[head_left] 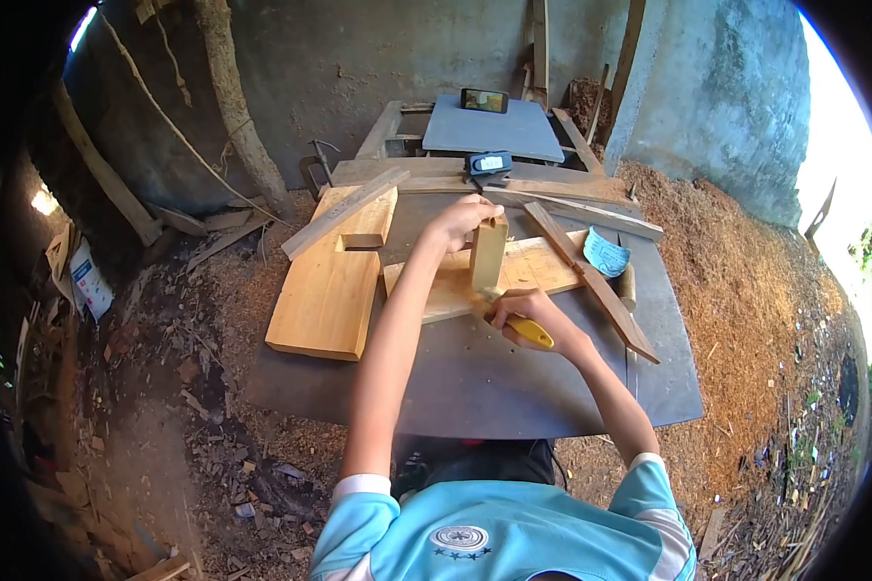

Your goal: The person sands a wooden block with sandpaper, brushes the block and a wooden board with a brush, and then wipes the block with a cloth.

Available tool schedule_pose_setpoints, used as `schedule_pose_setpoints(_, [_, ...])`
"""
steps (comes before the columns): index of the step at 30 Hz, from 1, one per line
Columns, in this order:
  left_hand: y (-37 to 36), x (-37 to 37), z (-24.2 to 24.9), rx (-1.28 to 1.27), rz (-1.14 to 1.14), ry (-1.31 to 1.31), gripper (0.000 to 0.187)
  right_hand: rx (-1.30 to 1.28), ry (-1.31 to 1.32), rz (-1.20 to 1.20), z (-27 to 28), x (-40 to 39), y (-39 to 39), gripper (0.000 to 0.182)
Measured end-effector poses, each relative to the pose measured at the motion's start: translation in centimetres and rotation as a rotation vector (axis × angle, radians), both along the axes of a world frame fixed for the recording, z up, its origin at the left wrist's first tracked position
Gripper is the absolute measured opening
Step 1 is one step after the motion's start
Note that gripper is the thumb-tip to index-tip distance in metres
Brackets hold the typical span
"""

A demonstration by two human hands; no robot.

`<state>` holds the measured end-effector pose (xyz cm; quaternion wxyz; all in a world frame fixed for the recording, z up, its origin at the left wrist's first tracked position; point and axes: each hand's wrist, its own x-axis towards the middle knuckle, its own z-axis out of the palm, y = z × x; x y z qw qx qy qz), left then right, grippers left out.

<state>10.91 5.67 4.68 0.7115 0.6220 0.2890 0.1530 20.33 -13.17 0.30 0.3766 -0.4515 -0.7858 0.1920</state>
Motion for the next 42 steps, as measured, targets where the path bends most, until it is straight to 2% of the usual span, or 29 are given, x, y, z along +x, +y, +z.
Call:
schedule_pose_setpoints(3, [0.2,0.8,-0.7,0.108,-0.014,0.045,0.025,0.154,0.14,-0.164,2.6,-0.2,0.3,0.015])
schedule_pose_setpoints(4, [0.2,0.8,-0.6,0.09,-0.037,0.031,0.023,0.316,0.159,-0.206,4.5,-0.3,0.6,0.016])
schedule_pose_setpoints(6, [0.2,1.0,-0.3,0.053,-0.084,-0.007,0.02,0.416,0.231,-0.349,6.5,-0.5,0.8,0.017])
schedule_pose_setpoints(7, [-0.1,1.1,0.1,-0.008,-0.065,-0.031,0.016,0.475,0.161,-0.317,6.3,-0.3,1.1,0.018])
schedule_pose_setpoints(8, [0.0,1.3,0.1,0.016,-0.016,-0.013,0.015,0.407,0.128,-0.251,5.0,0.1,1.4,0.018])
schedule_pose_setpoints(10, [0.5,1.4,0.0,0.068,0.093,0.029,0.013,0.074,0.168,-0.139,1.7,-0.4,0.6,0.016])
schedule_pose_setpoints(11, [0.4,1.3,0.1,0.088,0.154,0.043,0.012,0.143,0.147,-0.091,-0.5,-0.8,0.5,0.014])
schedule_pose_setpoints(14, [0.6,1.6,-0.3,0.123,0.101,0.038,0.011,-0.097,-0.035,-0.026,1.5,-1.4,-0.7,0.014])
schedule_pose_setpoints(15, [-0.4,1.6,0.6,0.109,0.119,0.065,0.012,-0.027,-0.005,-0.027,1.8,-1.0,-0.4,0.018])
schedule_pose_setpoints(18, [-0.3,2.5,0.1,0.067,0.048,0.014,0.015,0.35,0.143,-0.283,4.6,-0.9,0.6,0.021])
schedule_pose_setpoints(19, [-0.3,2.8,0.2,0.173,0.046,0.046,0.017,0.438,0.155,-0.33,4.9,-0.3,1.1,0.021])
schedule_pose_setpoints(21, [-0.1,3.1,0.6,0.191,0.076,0.101,0.018,0.53,0.184,-0.379,4.4,0.3,1.6,0.021])
schedule_pose_setpoints(24, [-0.7,3.0,1.5,0.237,0.174,0.153,0.017,0.218,0.174,-0.174,-0.5,0.7,1.2,0.013])
schedule_pose_setpoints(25, [0.1,3.2,0.8,0.276,0.186,0.132,0.016,-0.081,0.135,-0.195,0.4,0.1,0.0,0.01])
schedule_pose_setpoints(28, [0.6,3.3,-0.3,0.306,0.159,0.095,0.015,0.067,0.078,-0.262,1.3,0.7,0.6,0.011])
schedule_pose_setpoints(30, [0.8,3.4,-0.6,0.352,0.111,0.054,0.016,0.395,0.398,-0.35,2.9,1.1,1.9,0.013])
schedule_pose_setpoints(32, [1.0,3.3,-1.5,0.302,0.158,-0.068,0.016,0.643,0.476,-0.553,3.6,1.0,2.6,0.015])
schedule_pose_setpoints(33, [1.4,3.4,-2.1,0.251,0.184,-0.141,0.017,0.587,0.45,-0.482,3.0,1.1,2.7,0.012])
schedule_pose_setpoints(34, [1.4,3.6,-2.3,0.201,0.205,-0.214,0.017,0.396,0.375,-0.392,0.7,1.8,3.0,0.011])
schedule_pose_setpoints(35, [1.0,3.4,-2.1,0.2,0.266,-0.254,0.019,0.222,0.471,-0.204,-2.8,2.1,3.6,0.011])
schedule_pose_setpoints(36, [0.8,3.3,-2.5,0.232,0.245,-0.25,0.019,0.035,0.298,-0.188,-2.5,1.7,2.3,0.009])
schedule_pose_setpoints(38, [1.4,3.1,-2.7,0.31,0.225,-0.257,0.018,-0.048,0.187,-0.149,-2.6,2.1,2.1,0.007])
schedule_pose_setpoints(40, [1.5,2.7,-2.5,0.244,0.227,-0.301,0.019,0.304,0.241,-0.174,-0.6,3.5,3.2,0.009])
schedule_pose_setpoints(41, [1.5,2.4,-2.5,0.315,0.266,-0.283,0.02,0.444,0.455,-0.208,0.6,3.7,3.3,0.012])
schedule_pose_setpoints(42, [1.4,2.2,-2.3,0.382,0.302,-0.269,0.021,0.527,0.53,-0.327,1.4,3.8,3.4,0.014])
